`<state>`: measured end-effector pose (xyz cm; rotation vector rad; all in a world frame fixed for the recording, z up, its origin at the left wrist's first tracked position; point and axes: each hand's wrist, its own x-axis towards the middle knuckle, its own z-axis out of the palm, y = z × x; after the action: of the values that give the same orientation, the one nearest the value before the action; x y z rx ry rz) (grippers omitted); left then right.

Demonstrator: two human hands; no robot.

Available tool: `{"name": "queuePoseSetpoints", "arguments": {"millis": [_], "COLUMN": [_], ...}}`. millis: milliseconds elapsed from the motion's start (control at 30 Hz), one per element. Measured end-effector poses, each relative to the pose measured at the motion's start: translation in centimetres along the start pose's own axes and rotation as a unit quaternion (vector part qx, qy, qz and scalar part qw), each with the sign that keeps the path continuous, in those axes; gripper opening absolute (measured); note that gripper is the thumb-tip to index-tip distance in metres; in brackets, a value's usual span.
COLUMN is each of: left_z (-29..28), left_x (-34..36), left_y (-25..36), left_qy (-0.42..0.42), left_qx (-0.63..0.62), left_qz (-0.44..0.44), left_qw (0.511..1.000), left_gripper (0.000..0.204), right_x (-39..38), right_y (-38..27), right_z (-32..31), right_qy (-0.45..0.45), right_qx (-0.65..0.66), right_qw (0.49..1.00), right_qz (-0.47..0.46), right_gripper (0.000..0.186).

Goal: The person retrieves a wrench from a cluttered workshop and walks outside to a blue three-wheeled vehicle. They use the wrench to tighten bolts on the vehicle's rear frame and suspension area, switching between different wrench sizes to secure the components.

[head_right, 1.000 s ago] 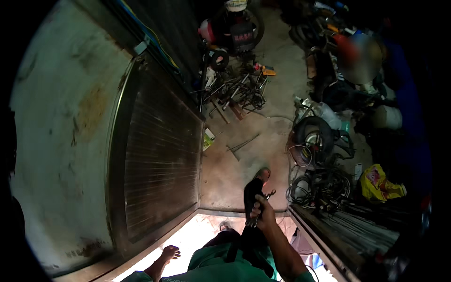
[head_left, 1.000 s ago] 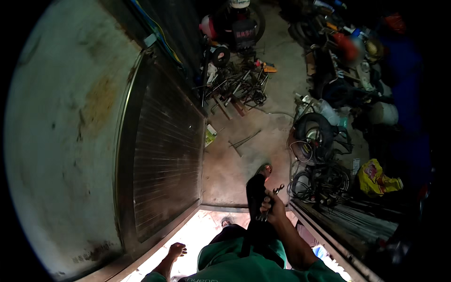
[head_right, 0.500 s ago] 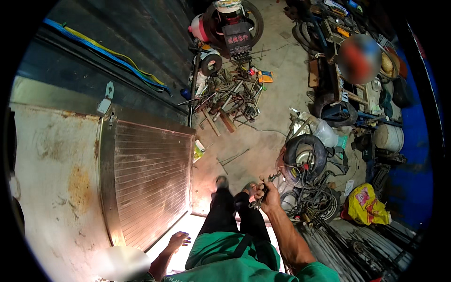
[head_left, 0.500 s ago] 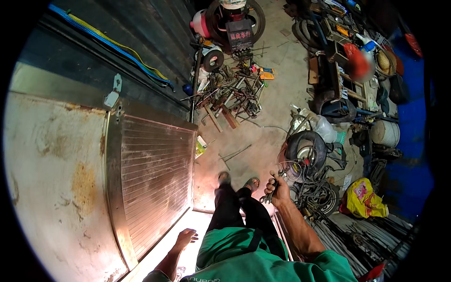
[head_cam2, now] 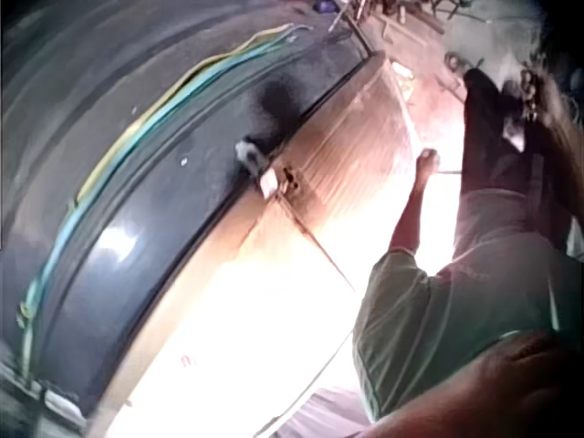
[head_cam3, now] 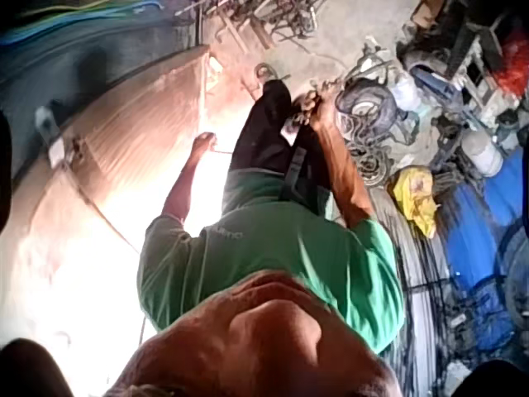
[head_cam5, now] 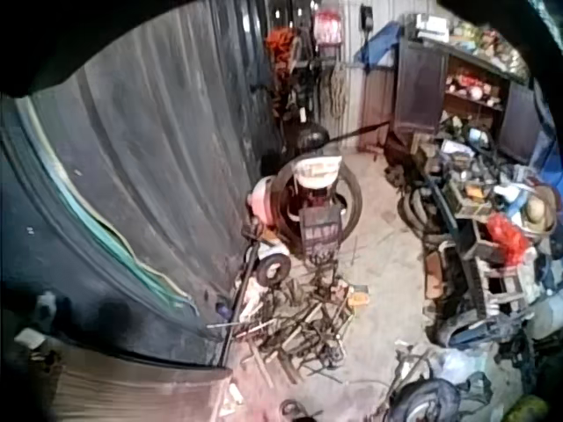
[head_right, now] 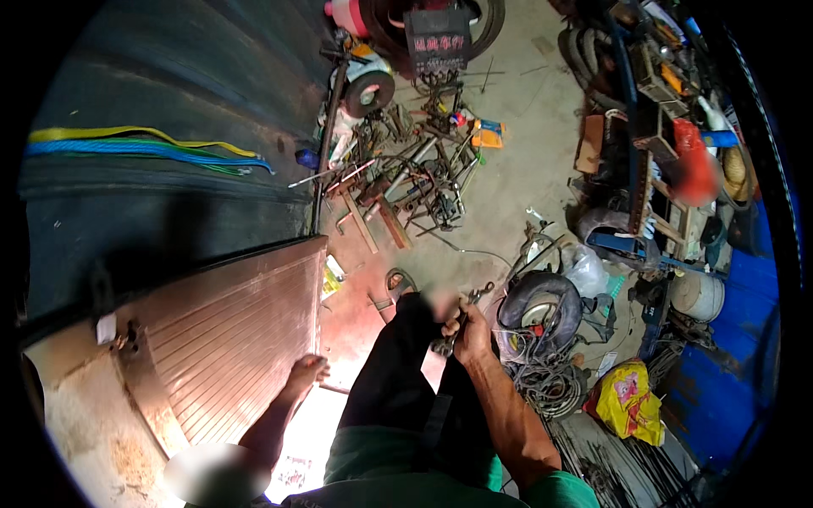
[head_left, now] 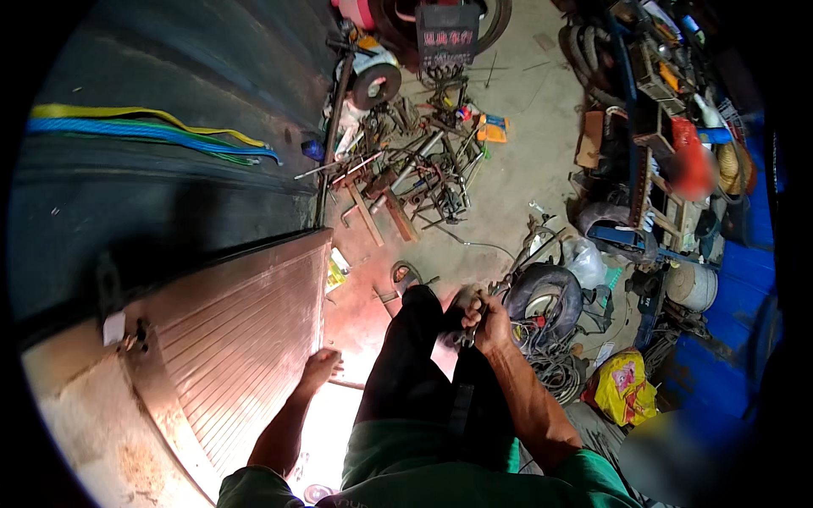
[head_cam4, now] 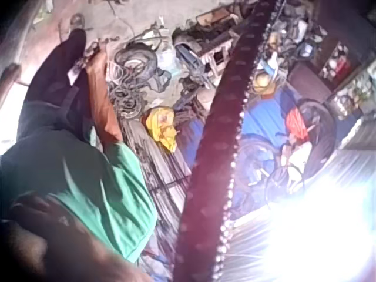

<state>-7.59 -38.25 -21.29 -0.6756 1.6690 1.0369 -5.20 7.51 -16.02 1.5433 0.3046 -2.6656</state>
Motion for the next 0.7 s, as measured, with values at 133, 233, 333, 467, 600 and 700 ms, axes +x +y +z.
{"name": "queuePoseSetpoints", "arguments": {"millis": [133,233,333,467,600,700], "left_z": [5.8,7.8,10.7,15.2,21.8,27.7], "left_x": [7.0,13.5,20.3,30.6,39.7,44.7], "left_y": [11.5,15.1,16.5,17.0,20.3,26.0], "left_qy": [-0.036,0.001,0.005,-0.004,0.0,0.055], "left_qx": [0.04,0.012,0.019,0.034,0.034,0.112], "left_qz": [0.052,0.043,0.05,0.059,0.105,0.145], "left_qw": [0.997,0.999,0.999,0.998,0.994,0.982], "left_gripper": [0.025,0.023,0.022,0.022,0.025,0.028], "right_x": [7.8,16.8,22.9,27.8,30.2,32.1], "right_y": [-1.6,-0.7,-0.1,-2.1,-5.2,-7.5], "right_z": [-2.0,-1.9,-4.1,-2.3,-3.3,-3.6], "right_qy": [0.01,0.022,0.009,0.086,0.08,0.144], "right_qx": [0.013,-0.016,-0.024,-0.143,-0.184,-0.209], "right_qw": [1.0,0.998,0.994,0.98,0.971,0.963], "right_qz": [0.005,0.054,0.107,0.111,0.129,0.095], "right_gripper": [0.018,0.018,0.017,0.016,0.022,0.021]}}
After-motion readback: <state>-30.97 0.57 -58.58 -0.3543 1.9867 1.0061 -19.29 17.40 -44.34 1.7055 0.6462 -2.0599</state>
